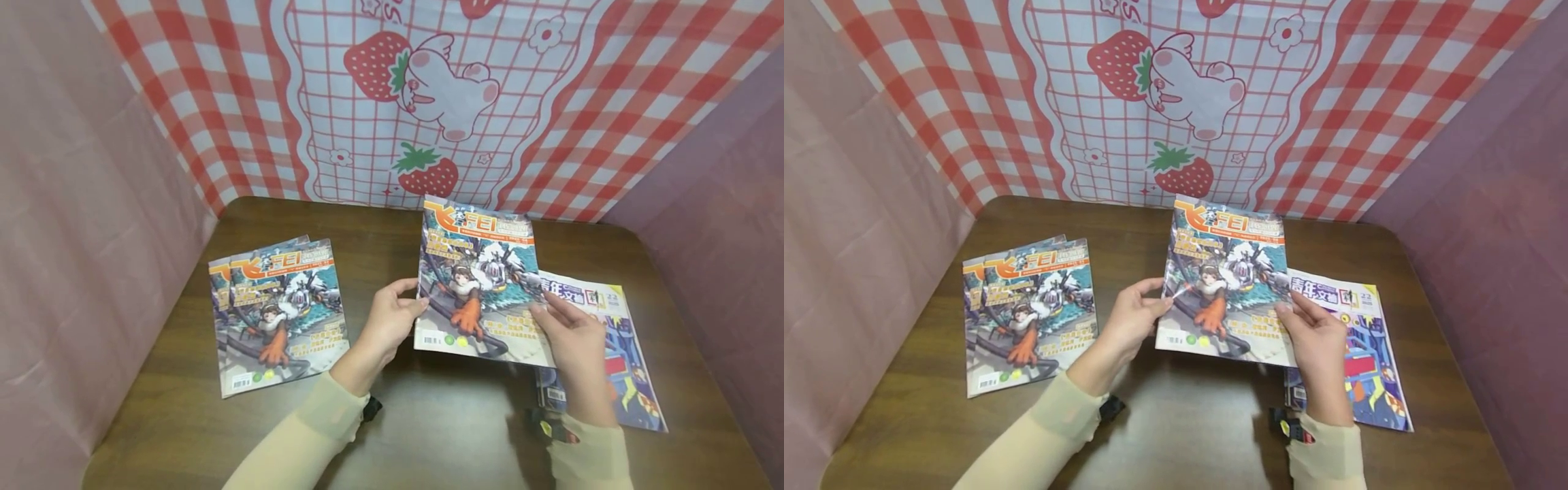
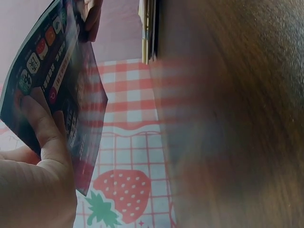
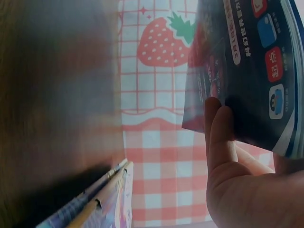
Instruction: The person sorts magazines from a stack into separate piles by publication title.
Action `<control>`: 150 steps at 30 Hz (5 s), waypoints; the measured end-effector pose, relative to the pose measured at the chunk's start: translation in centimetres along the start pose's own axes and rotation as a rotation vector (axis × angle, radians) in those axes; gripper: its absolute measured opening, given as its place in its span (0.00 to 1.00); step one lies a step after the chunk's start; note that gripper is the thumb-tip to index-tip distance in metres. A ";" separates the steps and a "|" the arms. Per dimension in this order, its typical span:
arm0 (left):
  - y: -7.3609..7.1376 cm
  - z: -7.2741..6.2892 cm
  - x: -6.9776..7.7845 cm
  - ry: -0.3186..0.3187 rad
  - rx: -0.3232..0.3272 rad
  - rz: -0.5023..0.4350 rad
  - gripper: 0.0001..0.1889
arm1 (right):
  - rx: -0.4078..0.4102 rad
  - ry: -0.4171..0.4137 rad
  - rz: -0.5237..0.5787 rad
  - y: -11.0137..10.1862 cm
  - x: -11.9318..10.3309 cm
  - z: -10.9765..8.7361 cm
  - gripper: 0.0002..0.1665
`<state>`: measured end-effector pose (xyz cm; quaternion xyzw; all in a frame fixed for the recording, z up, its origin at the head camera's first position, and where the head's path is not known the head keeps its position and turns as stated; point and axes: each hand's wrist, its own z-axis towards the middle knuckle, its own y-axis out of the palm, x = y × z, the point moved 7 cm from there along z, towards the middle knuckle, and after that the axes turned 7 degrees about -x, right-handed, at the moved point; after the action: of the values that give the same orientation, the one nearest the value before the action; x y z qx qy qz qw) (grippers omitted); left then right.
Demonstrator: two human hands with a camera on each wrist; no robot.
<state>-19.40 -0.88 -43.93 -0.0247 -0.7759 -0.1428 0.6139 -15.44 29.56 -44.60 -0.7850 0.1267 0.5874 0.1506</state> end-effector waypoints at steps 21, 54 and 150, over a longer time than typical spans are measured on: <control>-2.8 -1.5 0.8 0.000 0.025 -0.028 0.23 | -0.018 -0.134 -0.033 3.2 -1.1 -0.8 0.29; -8.7 -3.9 1.4 -0.030 0.133 0.024 0.25 | -0.270 -0.276 0.047 9.0 -2.3 -1.9 0.24; -22.8 -13.0 -1.3 -0.130 0.392 -0.027 0.32 | -0.651 -0.217 -0.002 27.1 0.6 -5.0 0.25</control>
<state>-11.68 -25.83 -46.86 0.0965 -0.8272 0.0045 0.5535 -21.05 2.65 -46.22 -0.7251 -0.0849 0.6768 -0.0948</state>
